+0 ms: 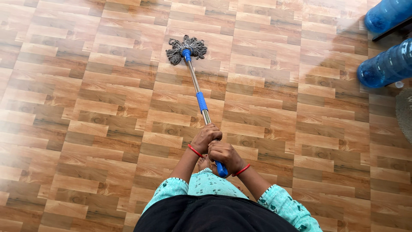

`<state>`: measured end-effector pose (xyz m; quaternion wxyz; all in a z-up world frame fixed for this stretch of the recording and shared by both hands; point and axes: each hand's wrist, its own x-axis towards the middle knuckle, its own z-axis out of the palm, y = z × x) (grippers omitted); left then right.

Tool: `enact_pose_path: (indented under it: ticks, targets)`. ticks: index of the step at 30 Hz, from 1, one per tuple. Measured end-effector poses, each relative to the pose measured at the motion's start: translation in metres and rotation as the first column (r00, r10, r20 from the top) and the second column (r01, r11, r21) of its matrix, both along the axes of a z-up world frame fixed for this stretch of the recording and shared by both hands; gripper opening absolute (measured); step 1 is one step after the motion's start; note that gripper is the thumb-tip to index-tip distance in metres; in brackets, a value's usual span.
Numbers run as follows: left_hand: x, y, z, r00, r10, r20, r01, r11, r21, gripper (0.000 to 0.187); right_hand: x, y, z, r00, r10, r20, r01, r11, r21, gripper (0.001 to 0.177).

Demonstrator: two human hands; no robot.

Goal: The person mops a tiled floor area near water jugs and a welcome mat using a mop with a blue handle.

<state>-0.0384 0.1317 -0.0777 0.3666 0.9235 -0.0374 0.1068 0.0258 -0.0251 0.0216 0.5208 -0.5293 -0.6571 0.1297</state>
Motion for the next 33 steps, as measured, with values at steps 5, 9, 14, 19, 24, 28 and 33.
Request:
enact_pose_path:
  ticks: [5,9,14,19,24,28,33]
  targets:
    - [-0.018,-0.09,0.017,0.994,0.057,0.093,-0.053,0.998,-0.045,0.012,-0.014,-0.081,0.023,0.999,0.021,0.026,-0.021,0.999,0.025,0.024]
    - [-0.022,-0.163,0.036,0.994,0.079,0.07,-0.075,0.996,-0.056,0.011,-0.016,-0.149,0.045,0.998,0.047,-0.042,-0.046,0.999,0.021,0.022]
    - [-0.013,-0.239,0.076,0.992,0.112,0.057,-0.107,0.991,-0.074,0.01,-0.009,-0.217,0.078,0.994,0.012,-0.112,-0.007,0.999,0.045,0.017]
    - [-0.002,-0.268,0.101,0.991,0.127,0.034,-0.125,0.99,-0.065,0.013,0.003,-0.237,0.091,0.982,0.006,-0.189,0.018,0.992,0.125,0.019]
    - [0.011,-0.246,0.096,0.982,0.117,0.146,-0.104,0.99,-0.091,0.016,0.018,-0.216,0.084,0.975,0.028,-0.219,0.009,0.986,0.165,0.021]
    - [0.036,-0.201,0.096,0.985,0.088,0.148,-0.078,0.994,-0.072,0.019,0.038,-0.176,0.077,0.973,-0.008,-0.229,0.046,0.986,0.16,0.021]
    - [0.066,-0.117,0.092,0.982,0.086,0.17,-0.076,0.995,-0.062,0.019,0.069,-0.094,0.072,0.976,0.026,-0.218,0.013,0.984,0.177,0.02]
